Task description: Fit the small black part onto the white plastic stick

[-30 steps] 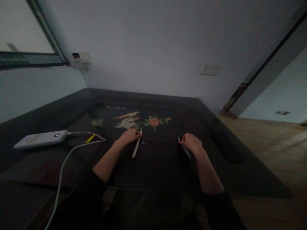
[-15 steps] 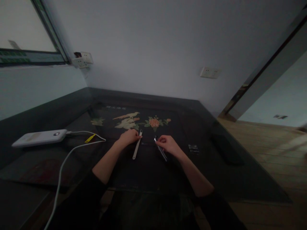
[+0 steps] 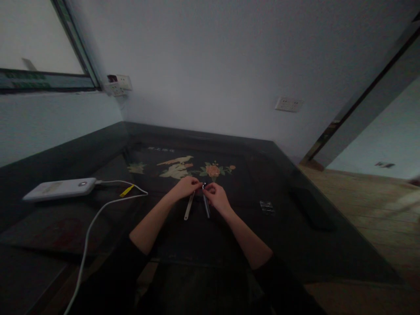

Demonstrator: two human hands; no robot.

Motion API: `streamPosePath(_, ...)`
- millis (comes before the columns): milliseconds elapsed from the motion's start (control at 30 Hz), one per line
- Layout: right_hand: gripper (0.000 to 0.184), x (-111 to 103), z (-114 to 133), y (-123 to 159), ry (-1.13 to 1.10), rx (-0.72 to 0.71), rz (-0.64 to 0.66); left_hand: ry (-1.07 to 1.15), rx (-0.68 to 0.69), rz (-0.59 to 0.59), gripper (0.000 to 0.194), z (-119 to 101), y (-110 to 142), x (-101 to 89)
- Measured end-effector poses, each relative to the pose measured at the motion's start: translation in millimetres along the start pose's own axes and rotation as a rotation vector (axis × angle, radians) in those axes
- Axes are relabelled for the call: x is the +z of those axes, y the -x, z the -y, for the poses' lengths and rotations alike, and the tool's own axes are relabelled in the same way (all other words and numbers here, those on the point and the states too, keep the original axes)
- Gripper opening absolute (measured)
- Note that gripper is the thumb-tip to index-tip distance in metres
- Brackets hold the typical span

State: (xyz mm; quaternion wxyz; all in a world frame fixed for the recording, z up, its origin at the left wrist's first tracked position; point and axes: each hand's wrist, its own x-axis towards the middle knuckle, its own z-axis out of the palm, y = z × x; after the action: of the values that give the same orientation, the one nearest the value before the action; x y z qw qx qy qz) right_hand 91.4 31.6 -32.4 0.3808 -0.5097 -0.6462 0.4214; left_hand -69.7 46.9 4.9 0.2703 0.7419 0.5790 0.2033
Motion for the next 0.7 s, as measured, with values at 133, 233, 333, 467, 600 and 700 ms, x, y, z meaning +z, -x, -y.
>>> streamPosePath(133, 0.01, 2, 1, 3, -0.085, -0.004, 0.032, 0.067, 0.015, 0.018, 0.029, -2, 1, 2.8)
streamPosePath(233, 0.012, 2, 6, 6, -0.125, 0.023, 0.047, 0.096, 0.039, -0.002, 0.03, -1, 0, 3.1)
streamPosePath(333, 0.018, -1, 10, 9, -0.092, 0.025, 0.087, 0.116, 0.041, -0.028, 0.029, 2, -1, 3.5)
streamPosePath(467, 0.028, -7, 15, 13, 0.104, -0.108, 0.115, 0.232, 0.014, -0.012, 0.025, 4, -3, 4.2)
streamPosePath(600, 0.036, -20, 25, 16, 0.318, -0.198, 0.173, 0.312, -0.022, -0.005, 0.023, 2, -4, 4.1)
streamPosePath(700, 0.029, -45, 31, 19, 0.416, -0.239, 0.227, 0.287, -0.025, 0.006, 0.018, 1, -4, 5.5)
